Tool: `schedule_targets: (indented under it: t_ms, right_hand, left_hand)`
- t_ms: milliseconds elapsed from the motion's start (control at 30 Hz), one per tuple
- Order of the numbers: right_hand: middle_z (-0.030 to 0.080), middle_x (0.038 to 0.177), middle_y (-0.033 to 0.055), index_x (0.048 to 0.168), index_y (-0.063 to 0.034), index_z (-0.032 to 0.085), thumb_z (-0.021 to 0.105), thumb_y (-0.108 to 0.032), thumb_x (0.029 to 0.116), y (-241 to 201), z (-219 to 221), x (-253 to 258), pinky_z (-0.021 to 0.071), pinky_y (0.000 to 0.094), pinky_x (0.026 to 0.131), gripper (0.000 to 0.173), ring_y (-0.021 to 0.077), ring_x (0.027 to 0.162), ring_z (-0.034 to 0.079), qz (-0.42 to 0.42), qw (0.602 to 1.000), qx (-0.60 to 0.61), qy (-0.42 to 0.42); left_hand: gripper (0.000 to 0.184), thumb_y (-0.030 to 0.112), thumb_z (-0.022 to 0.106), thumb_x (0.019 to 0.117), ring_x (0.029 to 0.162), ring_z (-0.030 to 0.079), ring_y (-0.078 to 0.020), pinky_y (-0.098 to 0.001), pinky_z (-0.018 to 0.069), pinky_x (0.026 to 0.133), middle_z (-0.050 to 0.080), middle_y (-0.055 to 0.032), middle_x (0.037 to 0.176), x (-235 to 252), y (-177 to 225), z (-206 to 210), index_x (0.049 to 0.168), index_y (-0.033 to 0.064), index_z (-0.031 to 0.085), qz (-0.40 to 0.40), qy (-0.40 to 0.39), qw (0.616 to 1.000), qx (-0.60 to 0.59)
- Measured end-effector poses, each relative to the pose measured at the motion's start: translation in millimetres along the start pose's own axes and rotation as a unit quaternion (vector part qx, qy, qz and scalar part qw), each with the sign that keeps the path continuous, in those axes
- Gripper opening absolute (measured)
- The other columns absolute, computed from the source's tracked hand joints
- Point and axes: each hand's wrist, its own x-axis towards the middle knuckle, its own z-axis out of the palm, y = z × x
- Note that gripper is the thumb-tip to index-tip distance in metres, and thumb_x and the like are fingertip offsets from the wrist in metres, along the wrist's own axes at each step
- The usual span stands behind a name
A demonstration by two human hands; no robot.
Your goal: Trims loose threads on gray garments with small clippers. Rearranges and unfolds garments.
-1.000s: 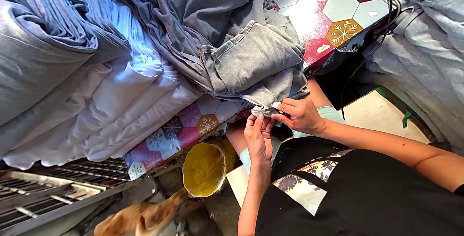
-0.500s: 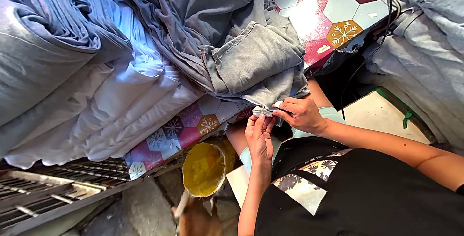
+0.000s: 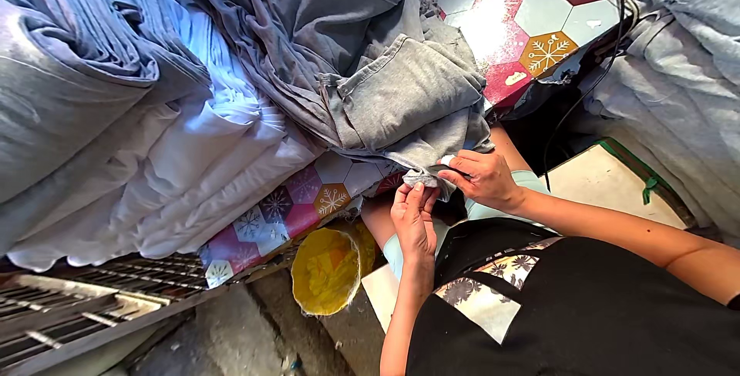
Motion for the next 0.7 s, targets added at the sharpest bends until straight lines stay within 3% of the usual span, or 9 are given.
schedule_targets:
  t_ms: [67, 233, 333, 400, 500, 567, 633, 667, 700]
  right_hand:
    - [0.061, 0.071, 0.0074, 0.099, -0.0021, 0.078, 0.065, -0.035, 0.0976, 1, -2, -2, 0.0440, 0.0329, 0.045, 0.035, 0.0184, 0.055, 0.058, -0.018, 1.000, -0.003, -0.005]
    - [0.060, 0.069, 0.0065, 0.099, -0.0038, 0.078, 0.063, -0.036, 0.0986, -4, 0, -5, 0.0423, 0.0328, 0.043, 0.036, 0.0187, 0.053, 0.056, -0.047, 0.998, -0.044, -0.004]
    - [0.059, 0.065, 0.0061, 0.088, -0.0035, 0.077, 0.062, -0.030, 0.0991, -6, 1, -3, 0.0411, 0.0328, 0.043, 0.032, 0.0188, 0.051, 0.056, -0.048, 0.998, -0.047, 0.006]
    - [0.058, 0.064, 0.0058, 0.081, -0.0024, 0.073, 0.064, -0.029, 0.0980, -5, 2, -3, 0.0416, 0.0318, 0.044, 0.033, 0.0171, 0.052, 0.056, -0.012, 1.000, -0.002, 0.008]
    - [0.062, 0.076, 0.0065, 0.096, -0.0005, 0.074, 0.072, -0.035, 0.0926, 0, 7, -7, 0.0481, 0.0317, 0.054, 0.035, 0.0146, 0.062, 0.058, 0.069, 0.991, 0.107, -0.033]
    - [0.063, 0.077, 0.0091, 0.091, 0.0005, 0.071, 0.078, -0.024, 0.0848, 2, 13, -10, 0.0501, 0.0371, 0.056, 0.027, 0.0183, 0.065, 0.061, 0.094, 0.985, 0.134, -0.058]
    - [0.064, 0.075, 0.0098, 0.084, 0.0010, 0.069, 0.074, -0.011, 0.0809, 1, 15, -8, 0.0503, 0.0374, 0.057, 0.013, 0.0189, 0.065, 0.062, 0.097, 0.983, 0.144, -0.058]
    - [0.064, 0.074, 0.0093, 0.082, 0.0006, 0.068, 0.073, -0.010, 0.0809, 1, 13, -6, 0.0502, 0.0355, 0.057, 0.011, 0.0177, 0.065, 0.061, 0.088, 0.984, 0.146, -0.059]
    - [0.063, 0.072, 0.0082, 0.081, 0.0001, 0.068, 0.071, -0.011, 0.0812, 0, 10, -4, 0.0494, 0.0334, 0.056, 0.011, 0.0162, 0.064, 0.060, 0.073, 0.984, 0.149, -0.063]
  left_hand:
    - [0.013, -0.003, 0.048, 0.1031, 0.081, 0.074, -0.0183, -0.0331, 0.0627, 0.082, 0.073, -0.0102, 0.090, 0, 0, 0, 0.106, 0.0001, 0.061, 0.001, -0.003, 1.000, -0.002]
    - [0.013, -0.004, 0.050, 0.1021, 0.081, 0.074, -0.0173, -0.0318, 0.0625, 0.081, 0.073, -0.0101, 0.091, -2, -3, 1, 0.108, -0.0007, 0.061, 0.024, -0.018, 0.999, 0.020]
    - [0.013, -0.005, 0.050, 0.1020, 0.082, 0.074, -0.0175, -0.0326, 0.0625, 0.082, 0.073, -0.0099, 0.091, -1, -4, 0, 0.108, -0.0010, 0.060, 0.029, -0.019, 0.999, 0.033]
    - [0.013, -0.004, 0.049, 0.1024, 0.083, 0.075, -0.0184, -0.0333, 0.0626, 0.083, 0.074, -0.0104, 0.091, -1, -4, 0, 0.108, -0.0015, 0.061, 0.026, -0.017, 0.999, 0.027]
    - [0.012, -0.003, 0.049, 0.1031, 0.081, 0.074, -0.0171, -0.0321, 0.0626, 0.082, 0.073, -0.0099, 0.089, 0, -2, 0, 0.108, -0.0011, 0.060, 0.019, -0.022, 0.999, 0.019]
    - [0.012, -0.008, 0.053, 0.0992, 0.081, 0.073, -0.0153, -0.0315, 0.0611, 0.083, 0.073, -0.0092, 0.087, 2, -2, -4, 0.107, -0.0022, 0.060, 0.049, -0.038, 0.995, 0.075]
    - [0.026, -0.008, 0.070, 0.0860, 0.086, 0.072, -0.0104, -0.0284, 0.0602, 0.082, 0.073, -0.0054, 0.091, 7, -4, -12, 0.109, -0.0016, 0.059, 0.185, -0.024, 0.947, 0.262]
    - [0.043, 0.002, 0.079, 0.0804, 0.097, 0.068, -0.0126, -0.0289, 0.0580, 0.087, 0.068, -0.0083, 0.104, 11, -5, -17, 0.116, -0.0029, 0.055, 0.256, -0.003, 0.885, 0.390]
    - [0.059, 0.012, 0.083, 0.0766, 0.112, 0.062, -0.0243, -0.0376, 0.0528, 0.096, 0.062, -0.0182, 0.121, 17, -6, -22, 0.124, -0.0072, 0.053, 0.292, 0.008, 0.813, 0.504]
